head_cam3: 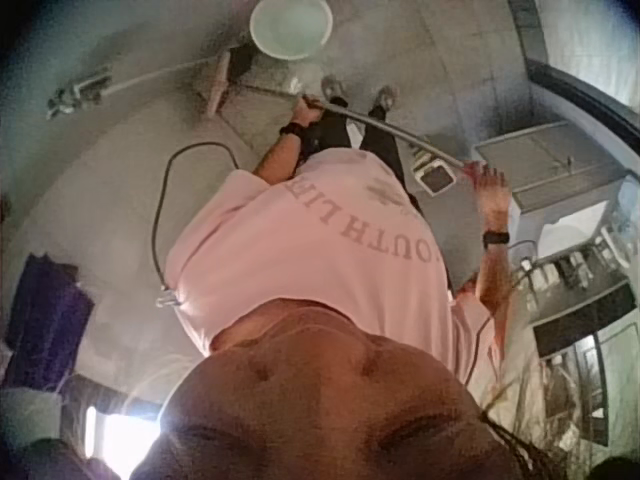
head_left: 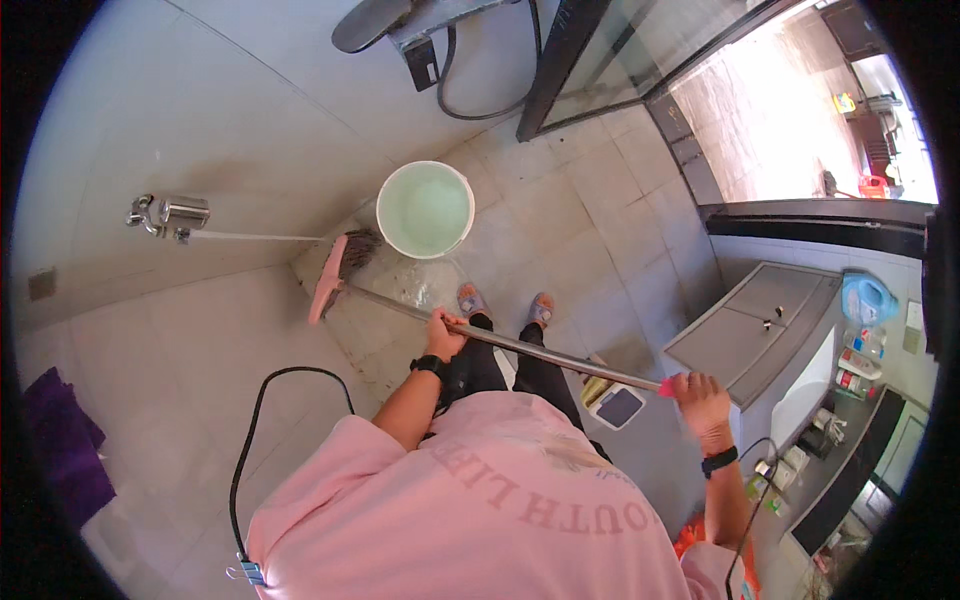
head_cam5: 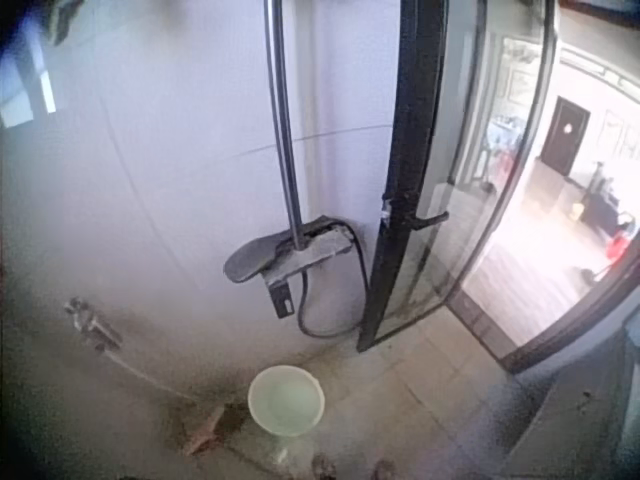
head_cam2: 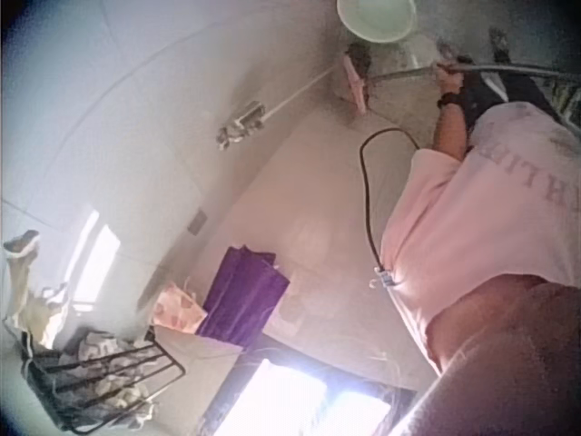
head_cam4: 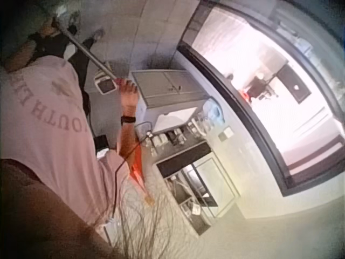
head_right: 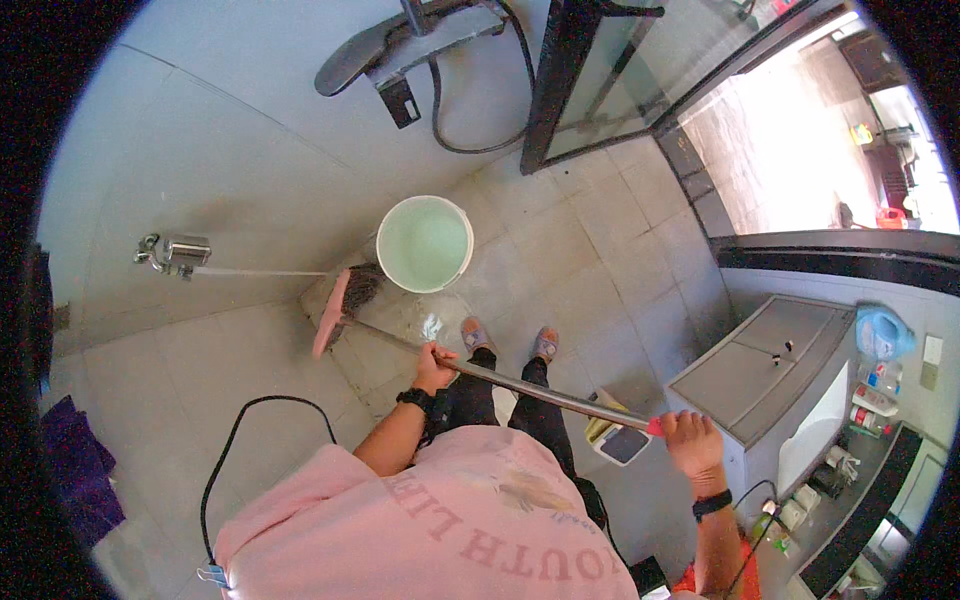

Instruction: The person sweeps the floor in a bedroom and around a bed using a broom, then enters a bathroom to fill a bucket with water from a tap and cleans the broom head in the bucket.

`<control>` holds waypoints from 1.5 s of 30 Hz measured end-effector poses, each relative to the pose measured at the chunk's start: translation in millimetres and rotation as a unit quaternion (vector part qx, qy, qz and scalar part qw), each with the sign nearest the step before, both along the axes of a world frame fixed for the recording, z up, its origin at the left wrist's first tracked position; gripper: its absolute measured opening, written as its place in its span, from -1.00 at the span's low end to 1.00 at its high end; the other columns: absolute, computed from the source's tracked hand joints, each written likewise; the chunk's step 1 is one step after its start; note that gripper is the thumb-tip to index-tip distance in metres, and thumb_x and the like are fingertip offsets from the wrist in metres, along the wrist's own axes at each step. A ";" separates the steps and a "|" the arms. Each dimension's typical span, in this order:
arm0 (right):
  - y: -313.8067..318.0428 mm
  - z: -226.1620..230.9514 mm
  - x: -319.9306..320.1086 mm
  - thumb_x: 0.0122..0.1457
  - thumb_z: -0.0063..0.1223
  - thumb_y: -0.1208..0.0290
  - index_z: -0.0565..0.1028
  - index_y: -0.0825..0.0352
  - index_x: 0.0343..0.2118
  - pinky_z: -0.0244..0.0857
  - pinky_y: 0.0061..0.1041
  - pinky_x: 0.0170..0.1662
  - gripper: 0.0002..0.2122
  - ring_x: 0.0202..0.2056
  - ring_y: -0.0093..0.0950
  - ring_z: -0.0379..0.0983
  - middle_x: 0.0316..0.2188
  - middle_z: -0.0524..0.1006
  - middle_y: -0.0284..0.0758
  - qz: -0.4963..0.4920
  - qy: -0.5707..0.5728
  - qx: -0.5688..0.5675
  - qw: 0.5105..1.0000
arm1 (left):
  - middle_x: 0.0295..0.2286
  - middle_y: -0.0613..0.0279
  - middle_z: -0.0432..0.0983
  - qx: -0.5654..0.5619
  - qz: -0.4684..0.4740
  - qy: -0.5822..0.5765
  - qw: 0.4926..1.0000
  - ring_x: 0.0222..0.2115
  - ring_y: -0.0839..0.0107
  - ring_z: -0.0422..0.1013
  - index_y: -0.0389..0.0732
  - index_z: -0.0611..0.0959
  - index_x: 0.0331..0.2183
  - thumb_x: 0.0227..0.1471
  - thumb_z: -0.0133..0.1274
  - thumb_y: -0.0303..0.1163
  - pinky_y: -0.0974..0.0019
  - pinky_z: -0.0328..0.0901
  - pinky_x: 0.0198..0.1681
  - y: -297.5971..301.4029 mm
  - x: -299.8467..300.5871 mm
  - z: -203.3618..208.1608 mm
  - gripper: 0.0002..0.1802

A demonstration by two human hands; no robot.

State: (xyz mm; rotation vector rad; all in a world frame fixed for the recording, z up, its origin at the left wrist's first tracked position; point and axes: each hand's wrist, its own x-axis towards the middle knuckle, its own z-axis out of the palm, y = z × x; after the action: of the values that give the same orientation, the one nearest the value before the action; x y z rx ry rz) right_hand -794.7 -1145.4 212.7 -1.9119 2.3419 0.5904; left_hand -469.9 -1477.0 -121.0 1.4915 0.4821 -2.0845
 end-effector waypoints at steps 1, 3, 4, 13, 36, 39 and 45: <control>2.3 3.0 -6.8 0.07 0.09 0.34 0.40 0.13 -0.43 0.35 -0.42 -0.42 -0.91 -0.47 -0.46 0.44 -0.54 0.42 -0.43 -0.001 -0.002 -0.004 1.000 | -0.74 0.35 0.22 -0.010 -0.002 -0.003 1.000 -0.67 0.38 0.20 -0.08 0.31 -0.68 0.09 -0.01 -0.32 0.25 0.25 -0.44 0.8 -3.8 8.4 -0.65; 1.5 4.2 -13.5 0.07 0.09 0.34 0.41 0.14 -0.43 0.34 -0.43 -0.43 -0.91 -0.47 -0.47 0.44 -0.54 0.42 -0.43 0.001 -0.005 -0.011 1.000 | -0.74 0.36 0.21 -0.033 -0.003 -0.010 0.999 -0.68 0.39 0.19 -0.06 0.29 -0.68 0.07 -0.02 -0.33 0.25 0.25 -0.46 0.8 -11.9 26.9 -0.65; 0.9 2.7 -14.5 0.06 0.09 0.34 0.41 0.14 -0.42 0.34 -0.43 -0.43 -0.91 -0.47 -0.47 0.43 -0.53 0.42 -0.42 0.003 -0.006 -0.011 1.000 | -0.75 0.35 0.20 -0.006 0.012 -0.010 1.000 -0.69 0.38 0.18 -0.07 0.29 -0.68 0.10 -0.02 -0.33 0.23 0.26 -0.45 -4.1 -13.7 31.1 -0.64; -13.2 33.9 -29.3 0.08 0.10 0.32 0.46 0.15 -0.35 0.29 -0.45 -0.40 -0.90 -0.45 -0.48 0.42 -0.53 0.42 -0.46 0.039 0.086 -0.040 0.995 | -0.75 0.41 0.14 0.022 0.084 0.144 0.986 -0.70 0.42 0.15 -0.04 0.25 -0.69 0.11 -0.03 -0.35 0.22 0.26 -0.46 -13.9 -18.6 37.6 -0.61; -94.2 76.6 22.1 0.09 -0.01 0.38 0.45 0.23 -0.07 0.31 -0.33 -0.18 -0.69 -0.30 -0.38 0.42 -0.38 0.43 -0.36 0.085 0.116 -0.019 0.989 | -0.57 0.17 0.42 -0.040 -0.034 0.147 0.988 -0.40 0.22 0.45 -0.20 0.39 -0.55 0.13 -0.01 -0.34 0.12 0.35 -0.19 -57.8 -17.4 42.2 -0.74; -90.5 99.9 25.0 0.09 0.00 0.39 0.47 0.24 -0.09 0.31 -0.33 -0.20 -0.71 -0.31 -0.37 0.43 -0.36 0.43 -0.33 0.058 0.106 -0.007 0.993 | -0.59 0.17 0.37 -0.165 0.023 0.168 0.972 -0.43 0.26 0.36 -0.18 0.40 -0.55 0.22 -0.13 -0.26 0.13 0.30 -0.14 -32.6 -35.8 41.6 -0.68; -112.0 61.4 92.6 0.12 0.00 0.35 0.47 0.23 -0.12 0.37 -0.32 -0.24 -0.74 -0.28 -0.37 0.50 -0.42 0.48 -0.31 -0.044 -0.083 0.094 0.991 | -0.64 0.21 0.26 -0.057 -0.059 -0.028 0.996 -0.50 0.26 0.29 -0.21 0.36 -0.53 0.24 -0.13 -0.28 0.14 0.33 -0.30 -31.7 23.3 -41.4 -0.68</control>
State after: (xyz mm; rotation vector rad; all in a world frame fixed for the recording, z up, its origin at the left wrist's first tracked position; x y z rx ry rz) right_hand -702.0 -1257.4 274.0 -1.6991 2.1702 0.5945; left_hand -446.6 -1508.8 -162.4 1.5390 0.2556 -2.1152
